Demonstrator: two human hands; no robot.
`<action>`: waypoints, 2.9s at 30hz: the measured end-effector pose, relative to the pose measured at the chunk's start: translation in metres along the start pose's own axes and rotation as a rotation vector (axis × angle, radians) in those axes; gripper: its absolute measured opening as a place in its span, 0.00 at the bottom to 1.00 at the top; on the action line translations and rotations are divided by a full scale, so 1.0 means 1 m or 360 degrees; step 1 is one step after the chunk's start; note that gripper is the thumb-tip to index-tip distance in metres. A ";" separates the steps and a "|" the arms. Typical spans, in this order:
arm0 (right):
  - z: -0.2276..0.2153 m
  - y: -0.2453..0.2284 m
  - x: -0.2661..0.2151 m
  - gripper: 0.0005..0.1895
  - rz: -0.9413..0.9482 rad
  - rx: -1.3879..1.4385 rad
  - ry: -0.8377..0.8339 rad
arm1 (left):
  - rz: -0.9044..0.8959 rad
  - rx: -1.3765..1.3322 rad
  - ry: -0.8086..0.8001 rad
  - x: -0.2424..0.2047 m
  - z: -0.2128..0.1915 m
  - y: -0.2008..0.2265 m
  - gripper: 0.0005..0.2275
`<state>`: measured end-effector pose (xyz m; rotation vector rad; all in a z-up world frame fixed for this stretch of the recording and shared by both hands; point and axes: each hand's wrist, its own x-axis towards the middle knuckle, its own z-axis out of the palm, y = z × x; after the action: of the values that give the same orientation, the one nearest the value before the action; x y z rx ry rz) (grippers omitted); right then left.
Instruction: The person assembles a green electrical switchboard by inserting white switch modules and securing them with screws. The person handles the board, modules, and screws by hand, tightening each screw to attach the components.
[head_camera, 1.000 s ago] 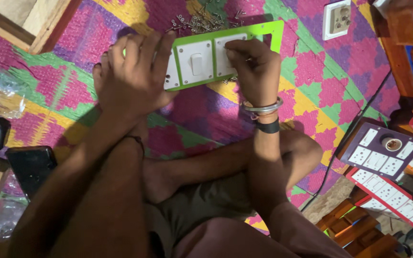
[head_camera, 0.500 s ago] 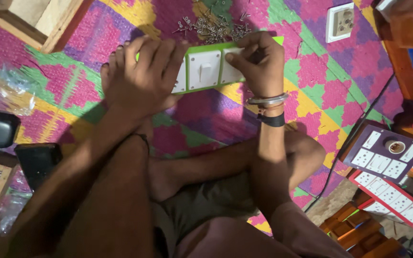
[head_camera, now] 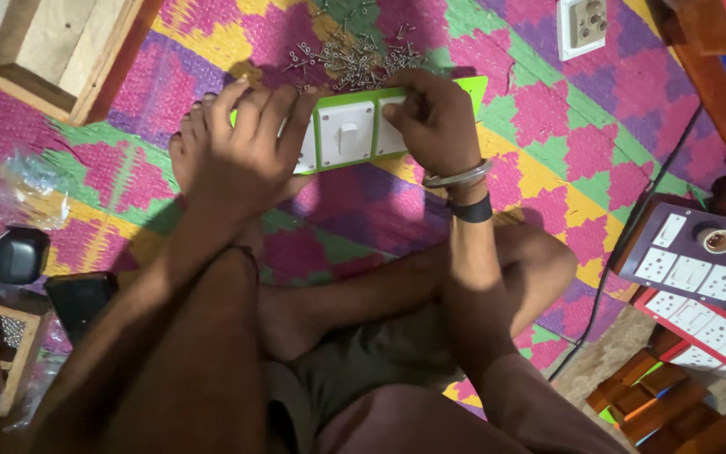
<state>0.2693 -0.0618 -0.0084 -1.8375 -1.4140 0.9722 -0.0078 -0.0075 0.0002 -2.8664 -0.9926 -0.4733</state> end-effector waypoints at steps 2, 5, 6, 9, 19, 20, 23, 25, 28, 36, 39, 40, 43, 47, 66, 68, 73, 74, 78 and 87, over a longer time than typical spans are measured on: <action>0.001 0.000 -0.001 0.14 0.0002 0.0012 0.0006 | 0.0006 -0.0087 -0.0011 0.002 -0.001 0.001 0.23; -0.003 -0.001 0.000 0.15 -0.0032 -0.0067 -0.0060 | 0.0007 -0.0068 0.0008 0.002 -0.003 0.001 0.23; -0.004 -0.003 0.000 0.15 -0.0052 -0.0057 -0.0036 | 0.0002 -0.0048 0.0011 0.003 -0.004 0.001 0.23; -0.002 -0.007 0.000 0.15 -0.0101 -0.0071 0.0035 | -0.0001 -0.0033 0.0017 0.003 -0.003 0.002 0.21; -0.013 0.035 -0.022 0.19 -0.0004 -0.0045 0.0822 | -0.0046 -0.0352 0.0019 0.006 0.007 -0.005 0.33; -0.015 0.040 -0.029 0.17 -0.0037 -0.0249 0.1102 | -0.0074 -0.0436 0.0041 0.002 0.005 -0.004 0.34; -0.016 0.051 -0.037 0.18 -0.0214 -0.0100 0.1106 | -0.0262 -0.0481 0.0029 -0.001 0.004 -0.003 0.34; -0.014 0.053 -0.036 0.17 0.0391 0.1083 0.0884 | -0.0324 -0.0543 0.0095 0.006 0.005 -0.002 0.37; -0.002 0.053 -0.033 0.21 0.0420 0.1425 0.0780 | -0.0333 -0.0570 0.0085 0.006 -0.001 0.003 0.38; -0.007 0.060 -0.032 0.18 0.0288 0.1429 0.0754 | -0.0493 -0.1640 -0.0343 0.039 0.005 -0.009 0.19; -0.001 0.058 -0.033 0.17 0.0322 0.1431 0.0717 | -0.0589 -0.1910 -0.0378 0.061 0.028 -0.008 0.13; -0.002 0.058 -0.031 0.17 0.0311 0.1477 0.0727 | -0.0612 -0.1953 -0.0442 0.068 0.035 -0.006 0.12; -0.006 0.061 -0.031 0.20 0.0265 0.1426 0.0739 | -0.0728 -0.2239 -0.0609 0.073 0.045 -0.003 0.11; -0.003 0.063 -0.032 0.22 0.0211 0.1360 0.0799 | -0.0900 -0.2367 -0.0733 0.073 0.040 0.000 0.11; -0.005 0.028 -0.035 0.16 0.0176 0.1070 0.0793 | -0.0756 -0.2228 -0.0537 0.066 0.048 0.005 0.08; -0.005 0.026 -0.036 0.16 0.0168 0.1042 0.0795 | -0.0717 -0.2145 -0.0525 0.068 0.048 0.004 0.09; -0.007 0.020 -0.036 0.18 0.0159 0.0964 0.0848 | -0.0657 -0.2157 -0.0496 0.073 0.044 0.007 0.09; -0.007 0.019 -0.037 0.18 0.0158 0.0937 0.0855 | -0.0641 -0.2141 -0.0472 0.073 0.042 0.008 0.09; -0.004 0.017 -0.038 0.17 0.0215 0.1000 0.0870 | -0.0643 -0.1941 -0.0466 0.076 0.035 0.012 0.10; -0.002 0.023 -0.033 0.18 0.0192 0.1160 0.0824 | 0.0271 -0.0853 -0.0259 0.068 0.014 0.038 0.39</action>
<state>0.2781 -0.0996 -0.0205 -1.4632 -0.5350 0.8309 0.0698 0.0056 0.0093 -3.4780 -0.7133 -0.5719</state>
